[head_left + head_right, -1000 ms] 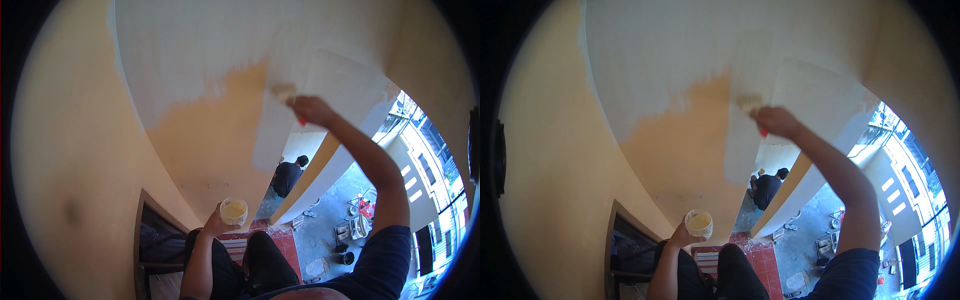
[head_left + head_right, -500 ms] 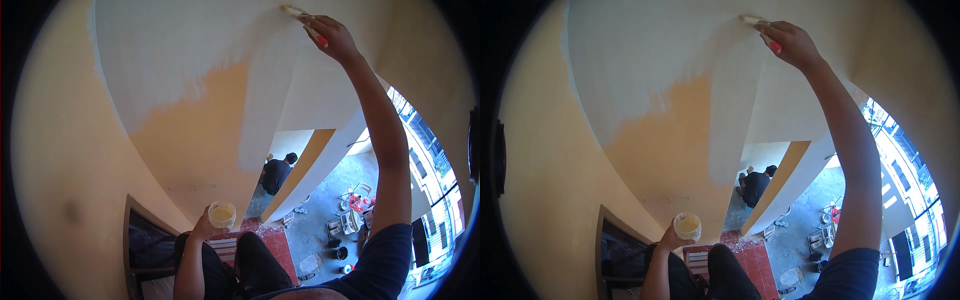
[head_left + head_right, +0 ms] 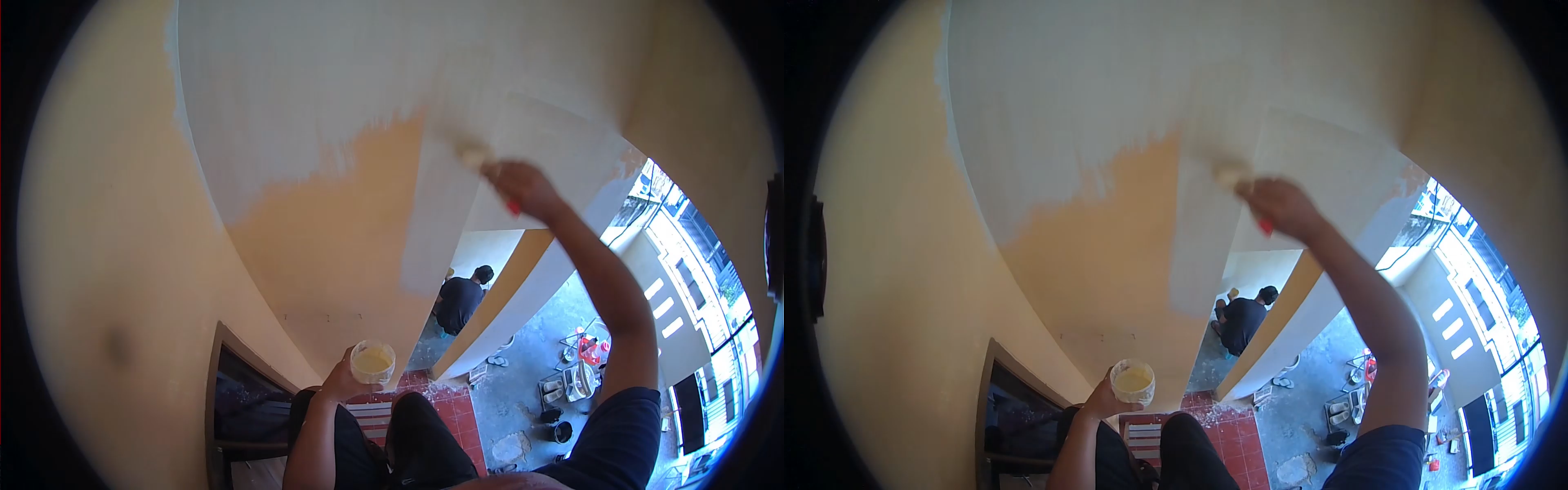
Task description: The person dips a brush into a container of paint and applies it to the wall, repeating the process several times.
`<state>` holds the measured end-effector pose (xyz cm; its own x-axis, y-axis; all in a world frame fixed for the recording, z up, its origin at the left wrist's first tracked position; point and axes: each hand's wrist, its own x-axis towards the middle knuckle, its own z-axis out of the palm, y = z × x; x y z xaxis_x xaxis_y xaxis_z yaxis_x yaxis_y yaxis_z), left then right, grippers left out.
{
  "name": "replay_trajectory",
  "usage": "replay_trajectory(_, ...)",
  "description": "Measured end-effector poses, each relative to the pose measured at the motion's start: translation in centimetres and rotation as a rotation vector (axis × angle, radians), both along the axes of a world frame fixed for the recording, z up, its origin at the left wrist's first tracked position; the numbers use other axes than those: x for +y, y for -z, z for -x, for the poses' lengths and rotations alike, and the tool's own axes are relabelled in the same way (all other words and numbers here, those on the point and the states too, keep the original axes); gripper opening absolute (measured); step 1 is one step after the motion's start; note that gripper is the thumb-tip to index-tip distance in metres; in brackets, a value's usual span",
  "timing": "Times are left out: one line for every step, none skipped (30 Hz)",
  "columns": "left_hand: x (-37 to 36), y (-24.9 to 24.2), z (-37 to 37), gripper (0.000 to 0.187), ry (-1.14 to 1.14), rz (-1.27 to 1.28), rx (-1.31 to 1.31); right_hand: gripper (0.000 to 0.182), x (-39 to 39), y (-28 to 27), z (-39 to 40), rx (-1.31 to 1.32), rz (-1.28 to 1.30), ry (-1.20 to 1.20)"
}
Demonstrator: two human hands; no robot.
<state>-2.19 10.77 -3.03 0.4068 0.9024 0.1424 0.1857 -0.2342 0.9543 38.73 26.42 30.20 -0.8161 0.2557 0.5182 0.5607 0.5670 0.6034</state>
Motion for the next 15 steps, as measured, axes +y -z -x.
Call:
replay_trajectory(-0.1,0.2,0.0,0.104,0.021,0.031,-0.037,0.036,0.0,-3.4,0.1,0.041,-0.134,0.04)
replay_trajectory(0.0,0.4,-0.1,0.104,0.026,0.041,-0.031,0.039,0.6,-6.2,-0.3,0.132,-0.155,0.126)
replay_trajectory(0.2,0.6,0.0,0.102,0.03,0.044,-0.037,0.029,0.4,-9.1,0.8,0.2,-0.283,0.042)
replay_trajectory(0.2,0.8,0.1,0.1,0.033,0.051,-0.041,0.027,0.2,-11.6,1.4,0.25,-0.338,0.025)
replay_trajectory(0.1,1.0,0.1,0.1,0.038,0.072,-0.033,0.025,0.4,-12.6,1.7,0.299,-0.39,0.011)
replay_trajectory(0.1,1.2,0.1,0.1,0.027,0.064,-0.043,0.025,1.0,-11.7,1.9,0.305,-0.366,0.021)
replay_trajectory(0.2,1.0,0.0,0.1,0.013,0.05,-0.055,0.025,1.5,-10.9,2.1,0.275,-0.362,0.044)
replay_trajectory(0.1,0.5,0.1,0.1,0.015,0.048,-0.027,0.024,2.0,-10.0,2.3,0.24,-0.361,0.064)
replay_trajectory(-0.1,0.3,0.0,0.1,0.017,0.058,-0.031,0.025,2.5,-7.7,2.5,0.194,-0.303,0.103)
replay_trajectory(-0.1,0.1,0.0,0.099,0.035,0.089,-0.074,0.028,2.3,-4.9,2.8,0.167,-0.213,0.115)
replay_trajectory(0.0,0.1,-0.1,0.099,0.05,0.12,-0.117,0.033,3.1,-1.4,2.5,0.084,-0.225,0.082)
replay_trajectory(0.3,0.2,-0.3,0.099,0.043,0.125,-0.123,0.038,2.3,1.7,2.9,0.033,-0.156,0.067)
replay_trajectory(0.3,0.5,-0.2,0.099,0.049,0.092,-0.102,0.043,2.1,5.2,3.1,-0.043,-0.174,0.008)
replay_trajectory(0.2,0.8,0.1,0.098,0.057,0.067,-0.076,0.046,1.5,8.8,3.3,-0.061,-0.102,-0.008)
replay_trajectory(0.2,1.0,0.1,0.098,0.054,0.089,-0.069,0.047,0.9,12.4,3.4,-0.057,0.018,0.006)
